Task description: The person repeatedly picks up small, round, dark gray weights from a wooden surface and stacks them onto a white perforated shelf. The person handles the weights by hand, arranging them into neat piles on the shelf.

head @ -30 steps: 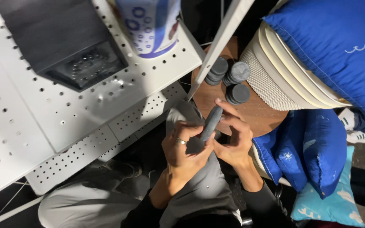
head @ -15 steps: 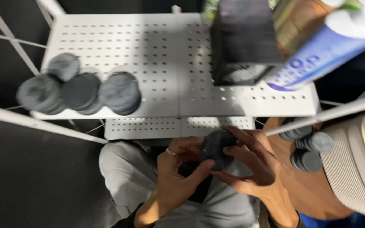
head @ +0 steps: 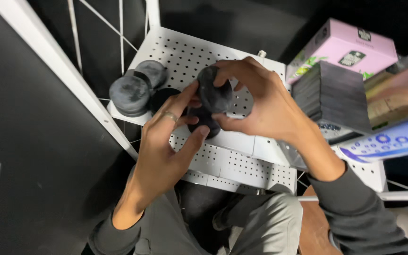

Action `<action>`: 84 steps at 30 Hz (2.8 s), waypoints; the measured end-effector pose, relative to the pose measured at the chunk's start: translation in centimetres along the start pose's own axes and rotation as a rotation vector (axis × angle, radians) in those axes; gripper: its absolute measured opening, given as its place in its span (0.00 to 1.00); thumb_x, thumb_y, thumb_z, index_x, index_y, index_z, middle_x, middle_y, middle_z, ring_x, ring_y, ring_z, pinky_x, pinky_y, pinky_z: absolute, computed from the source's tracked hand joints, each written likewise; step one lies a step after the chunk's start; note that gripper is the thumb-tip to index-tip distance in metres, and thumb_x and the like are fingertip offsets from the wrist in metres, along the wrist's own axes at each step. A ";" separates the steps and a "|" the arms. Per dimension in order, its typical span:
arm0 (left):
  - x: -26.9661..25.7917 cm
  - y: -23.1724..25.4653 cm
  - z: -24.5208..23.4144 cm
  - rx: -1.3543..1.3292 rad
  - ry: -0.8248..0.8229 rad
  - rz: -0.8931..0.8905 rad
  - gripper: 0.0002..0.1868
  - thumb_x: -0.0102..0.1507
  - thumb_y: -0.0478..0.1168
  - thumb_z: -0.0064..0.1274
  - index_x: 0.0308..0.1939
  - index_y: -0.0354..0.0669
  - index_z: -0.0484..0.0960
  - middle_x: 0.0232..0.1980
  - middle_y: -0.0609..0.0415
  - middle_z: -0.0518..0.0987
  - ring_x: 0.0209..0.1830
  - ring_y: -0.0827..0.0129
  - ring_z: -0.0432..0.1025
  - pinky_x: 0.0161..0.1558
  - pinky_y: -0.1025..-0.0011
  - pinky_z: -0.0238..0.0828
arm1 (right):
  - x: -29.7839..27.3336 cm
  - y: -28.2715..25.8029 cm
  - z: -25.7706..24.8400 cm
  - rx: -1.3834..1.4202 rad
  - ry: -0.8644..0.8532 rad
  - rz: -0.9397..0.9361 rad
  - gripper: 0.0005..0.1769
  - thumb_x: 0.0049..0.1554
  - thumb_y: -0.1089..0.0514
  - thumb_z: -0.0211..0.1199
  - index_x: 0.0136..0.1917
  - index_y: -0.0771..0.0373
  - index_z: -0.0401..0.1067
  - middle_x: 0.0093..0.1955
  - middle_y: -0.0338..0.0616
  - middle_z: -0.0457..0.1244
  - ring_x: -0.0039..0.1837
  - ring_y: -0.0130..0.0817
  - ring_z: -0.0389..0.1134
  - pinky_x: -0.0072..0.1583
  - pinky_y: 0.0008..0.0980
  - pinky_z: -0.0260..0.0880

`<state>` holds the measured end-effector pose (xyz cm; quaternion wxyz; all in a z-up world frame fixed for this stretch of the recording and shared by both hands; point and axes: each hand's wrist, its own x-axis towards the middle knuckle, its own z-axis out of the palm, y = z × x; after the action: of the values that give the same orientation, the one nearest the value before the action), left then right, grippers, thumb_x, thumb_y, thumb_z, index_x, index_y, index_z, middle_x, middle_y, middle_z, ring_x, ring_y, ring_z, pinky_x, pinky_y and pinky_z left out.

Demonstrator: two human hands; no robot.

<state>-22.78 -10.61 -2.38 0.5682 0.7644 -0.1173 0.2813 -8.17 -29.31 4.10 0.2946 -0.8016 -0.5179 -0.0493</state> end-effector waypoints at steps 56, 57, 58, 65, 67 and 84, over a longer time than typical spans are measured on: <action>12.3 -10.9 -6.7 0.750 -0.525 -0.464 0.30 0.74 0.49 0.32 0.58 0.40 0.90 0.46 0.39 0.90 0.52 0.42 0.85 0.56 0.45 0.79 | 12.4 5.9 7.8 -0.226 -0.592 0.335 0.23 0.49 0.63 0.84 0.55 0.55 0.79 0.43 0.48 0.76 0.54 0.53 0.80 0.57 0.47 0.81; 12.2 -9.9 -6.9 0.736 -0.531 -0.486 0.31 0.76 0.48 0.30 0.63 0.37 0.89 0.51 0.35 0.90 0.57 0.39 0.84 0.61 0.43 0.78 | 12.2 6.1 7.9 -0.225 -0.595 0.342 0.24 0.49 0.62 0.84 0.57 0.54 0.79 0.44 0.47 0.77 0.55 0.52 0.80 0.58 0.47 0.81; 12.3 -10.1 -6.8 0.736 -0.531 -0.485 0.31 0.76 0.48 0.30 0.63 0.37 0.89 0.51 0.35 0.90 0.57 0.39 0.84 0.61 0.43 0.78 | 12.2 6.4 7.9 -0.225 -0.594 0.343 0.24 0.49 0.62 0.84 0.57 0.54 0.79 0.44 0.47 0.77 0.55 0.52 0.80 0.58 0.47 0.81; 13.2 -11.5 -5.8 0.729 -0.521 -0.491 0.33 0.75 0.51 0.30 0.69 0.39 0.87 0.56 0.34 0.89 0.61 0.37 0.83 0.64 0.41 0.77 | 11.1 7.0 7.4 -0.144 -0.546 0.334 0.29 0.53 0.61 0.82 0.67 0.51 0.81 0.51 0.51 0.77 0.60 0.59 0.79 0.62 0.54 0.79; 13.6 -11.6 -5.8 0.731 -0.519 -0.493 0.34 0.75 0.51 0.30 0.70 0.38 0.87 0.57 0.32 0.89 0.61 0.36 0.83 0.63 0.40 0.77 | 10.8 6.9 7.1 -0.121 -0.529 0.318 0.28 0.55 0.62 0.80 0.68 0.50 0.82 0.51 0.53 0.77 0.61 0.60 0.78 0.63 0.55 0.79; 18.4 -20.9 -4.8 0.951 -0.606 -0.615 0.21 0.65 0.35 0.59 0.61 0.55 0.93 0.63 0.37 0.85 0.66 0.34 0.81 0.61 0.40 0.82 | 10.1 8.7 8.1 -0.061 -0.413 0.244 0.30 0.50 0.57 0.85 0.66 0.50 0.85 0.58 0.49 0.78 0.64 0.63 0.78 0.68 0.59 0.77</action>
<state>1.21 3.28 -7.89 0.1637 0.9772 0.0893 -0.1019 2.13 -19.55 -2.37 0.1619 -0.8598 -0.4649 0.1360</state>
